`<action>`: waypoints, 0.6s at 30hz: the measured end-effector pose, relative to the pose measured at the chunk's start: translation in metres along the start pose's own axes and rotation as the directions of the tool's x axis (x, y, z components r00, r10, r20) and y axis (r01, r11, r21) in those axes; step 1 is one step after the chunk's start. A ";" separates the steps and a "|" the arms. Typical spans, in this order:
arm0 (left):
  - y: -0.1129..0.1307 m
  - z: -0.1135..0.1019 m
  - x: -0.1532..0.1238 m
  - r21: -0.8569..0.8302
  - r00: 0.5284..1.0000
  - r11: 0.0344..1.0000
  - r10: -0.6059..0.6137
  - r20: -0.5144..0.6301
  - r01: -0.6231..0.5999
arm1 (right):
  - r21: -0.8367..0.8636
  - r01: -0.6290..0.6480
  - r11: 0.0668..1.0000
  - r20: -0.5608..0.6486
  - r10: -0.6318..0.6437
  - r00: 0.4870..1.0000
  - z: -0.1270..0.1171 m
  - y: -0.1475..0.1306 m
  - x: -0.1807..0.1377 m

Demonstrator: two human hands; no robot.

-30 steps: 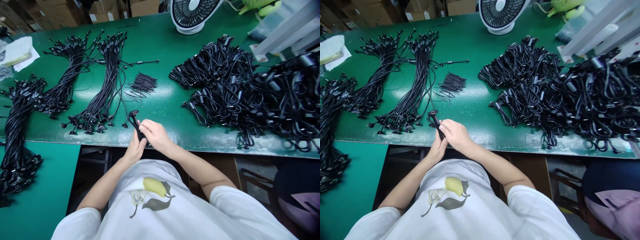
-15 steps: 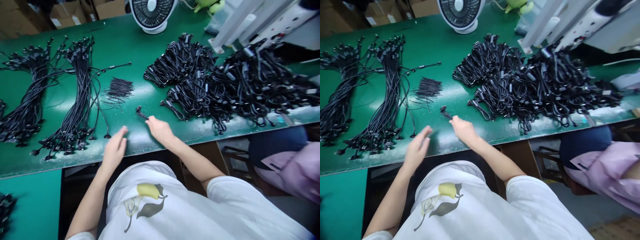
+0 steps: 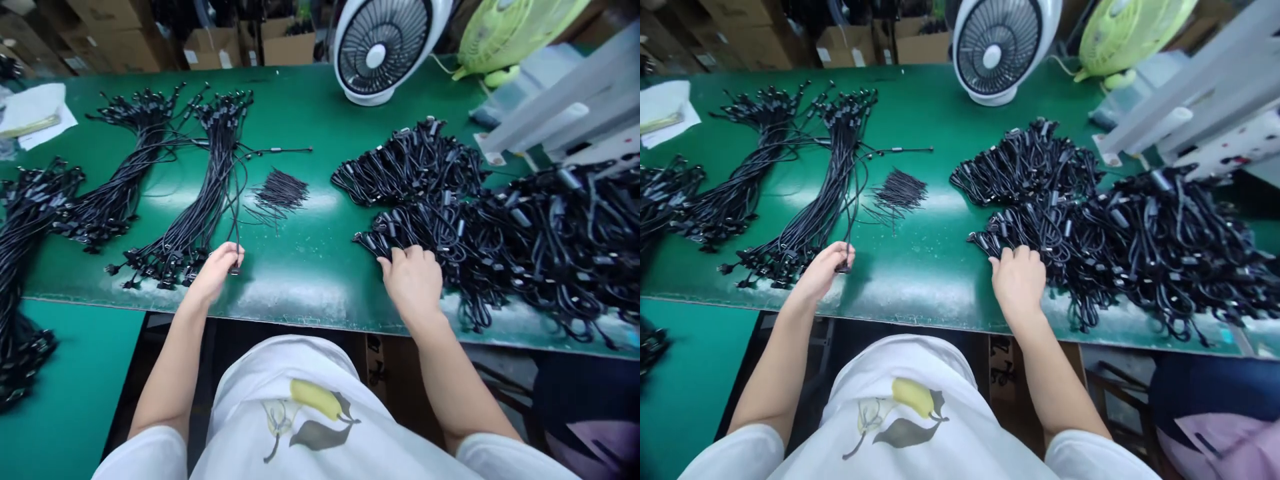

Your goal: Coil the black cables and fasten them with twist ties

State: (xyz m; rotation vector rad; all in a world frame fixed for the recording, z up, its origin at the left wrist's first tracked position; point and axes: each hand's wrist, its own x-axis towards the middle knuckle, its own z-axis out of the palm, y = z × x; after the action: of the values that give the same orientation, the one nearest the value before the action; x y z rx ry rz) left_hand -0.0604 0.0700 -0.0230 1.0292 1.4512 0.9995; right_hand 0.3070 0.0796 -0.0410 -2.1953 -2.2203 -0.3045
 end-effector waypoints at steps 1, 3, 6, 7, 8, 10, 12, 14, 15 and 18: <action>0.007 -0.001 0.000 -0.176 1.000 0.984 0.014 0.011 -0.012 | 0.017 0.022 1.000 -0.024 -0.022 0.999 -0.009 -0.005 0.003; 0.023 -0.003 -0.001 -0.416 0.999 0.908 0.053 0.002 -0.047 | 0.108 0.148 0.983 -0.084 -0.139 0.987 -0.028 -0.025 0.014; 0.049 -0.001 -0.011 -0.463 0.983 0.867 0.169 -0.072 -0.183 | 0.360 0.476 0.802 -0.199 -0.433 0.879 -0.056 -0.088 0.043; 0.057 0.000 -0.019 -0.407 0.975 0.886 0.209 -0.072 -0.220 | 0.442 0.566 0.696 -0.257 -0.506 0.823 -0.063 -0.116 0.056; 0.064 0.000 -0.029 -0.321 0.969 0.915 0.242 -0.052 -0.246 | 0.505 0.627 0.593 -0.323 -0.543 0.775 -0.068 -0.146 0.069; 0.076 0.000 -0.056 -0.118 0.965 0.961 0.257 0.051 -0.250 | 0.557 0.699 0.448 -0.430 -0.564 0.705 -0.077 -0.204 0.099; 0.081 -0.007 -0.088 -0.002 0.961 0.971 0.235 0.148 -0.237 | 0.553 0.732 0.398 -0.443 -0.604 0.663 -0.086 -0.252 0.129; 0.079 -0.025 -0.119 -0.140 0.961 0.959 0.260 0.091 -0.246 | 0.495 0.751 0.437 -0.401 -0.652 0.644 -0.096 -0.281 0.158; 0.076 -0.039 -0.134 -0.269 0.962 0.925 0.274 -0.021 -0.269 | 0.442 0.763 0.473 -0.397 -0.659 0.639 -0.102 -0.287 0.172; 0.059 -0.103 -0.176 -0.528 0.927 0.772 0.213 -0.309 -0.353 | 0.238 0.766 0.597 -0.503 -0.599 0.624 -0.128 -0.277 0.208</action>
State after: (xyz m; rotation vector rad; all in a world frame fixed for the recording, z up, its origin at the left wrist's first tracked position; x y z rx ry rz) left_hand -0.1433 -0.0882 0.0923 0.6985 1.0616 1.7098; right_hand 0.0115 0.2673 0.0763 -0.8596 -2.4816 -0.1672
